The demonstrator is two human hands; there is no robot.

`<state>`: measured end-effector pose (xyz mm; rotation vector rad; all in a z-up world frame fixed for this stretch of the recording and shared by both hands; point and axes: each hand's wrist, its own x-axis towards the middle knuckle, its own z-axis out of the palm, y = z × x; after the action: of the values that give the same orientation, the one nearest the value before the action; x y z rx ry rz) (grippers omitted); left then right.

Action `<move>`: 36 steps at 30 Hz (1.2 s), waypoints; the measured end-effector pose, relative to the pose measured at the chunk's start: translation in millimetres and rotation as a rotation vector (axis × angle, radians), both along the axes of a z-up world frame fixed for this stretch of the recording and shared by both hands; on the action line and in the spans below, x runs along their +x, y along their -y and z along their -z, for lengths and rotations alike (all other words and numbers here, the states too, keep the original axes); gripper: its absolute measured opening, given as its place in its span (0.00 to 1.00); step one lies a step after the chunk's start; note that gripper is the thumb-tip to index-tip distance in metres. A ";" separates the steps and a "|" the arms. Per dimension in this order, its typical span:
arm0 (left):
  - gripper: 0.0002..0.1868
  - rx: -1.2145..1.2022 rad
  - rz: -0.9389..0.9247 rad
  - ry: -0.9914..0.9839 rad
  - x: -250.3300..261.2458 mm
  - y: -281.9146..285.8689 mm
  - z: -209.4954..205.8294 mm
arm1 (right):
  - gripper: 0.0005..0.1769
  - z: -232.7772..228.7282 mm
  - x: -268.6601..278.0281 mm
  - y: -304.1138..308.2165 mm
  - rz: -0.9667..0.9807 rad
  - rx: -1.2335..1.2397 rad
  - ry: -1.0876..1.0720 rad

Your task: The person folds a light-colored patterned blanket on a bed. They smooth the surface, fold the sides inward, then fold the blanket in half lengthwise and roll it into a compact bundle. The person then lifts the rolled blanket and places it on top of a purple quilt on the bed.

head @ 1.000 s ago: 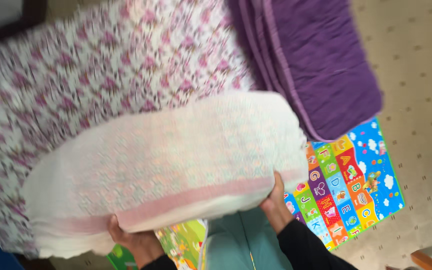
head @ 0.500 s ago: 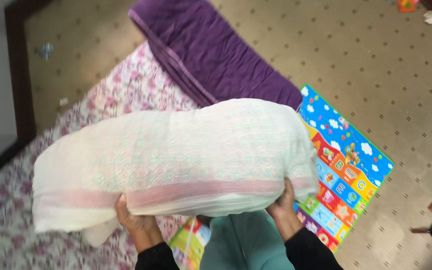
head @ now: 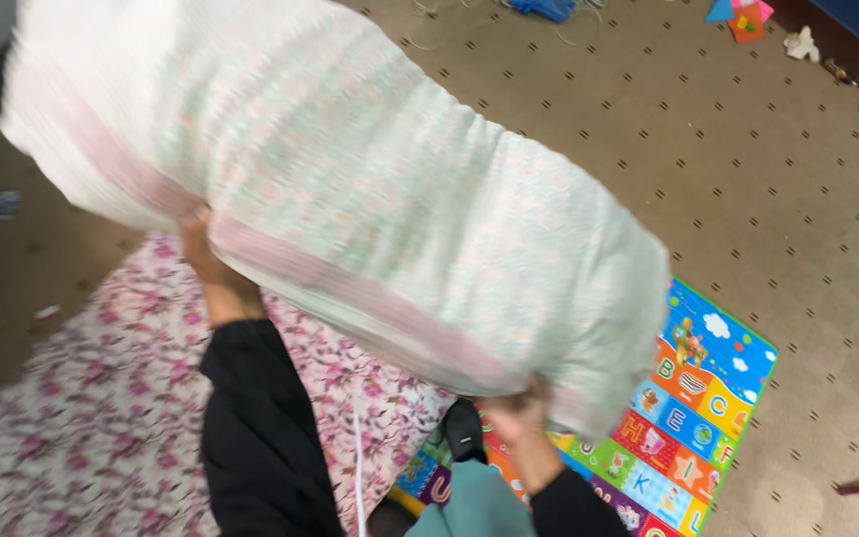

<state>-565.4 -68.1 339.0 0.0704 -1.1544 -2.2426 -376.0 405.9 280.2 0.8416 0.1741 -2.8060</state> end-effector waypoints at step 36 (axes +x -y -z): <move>0.59 -0.405 0.050 0.835 68.8 -275.9 115.5 | 0.33 67.3 -90.9 32.5 -0.779 1.145 -0.238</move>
<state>-496.6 207.8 223.5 0.8801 -2.0269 -1.9971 -467.0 373.4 212.9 0.3966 1.7830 -1.8632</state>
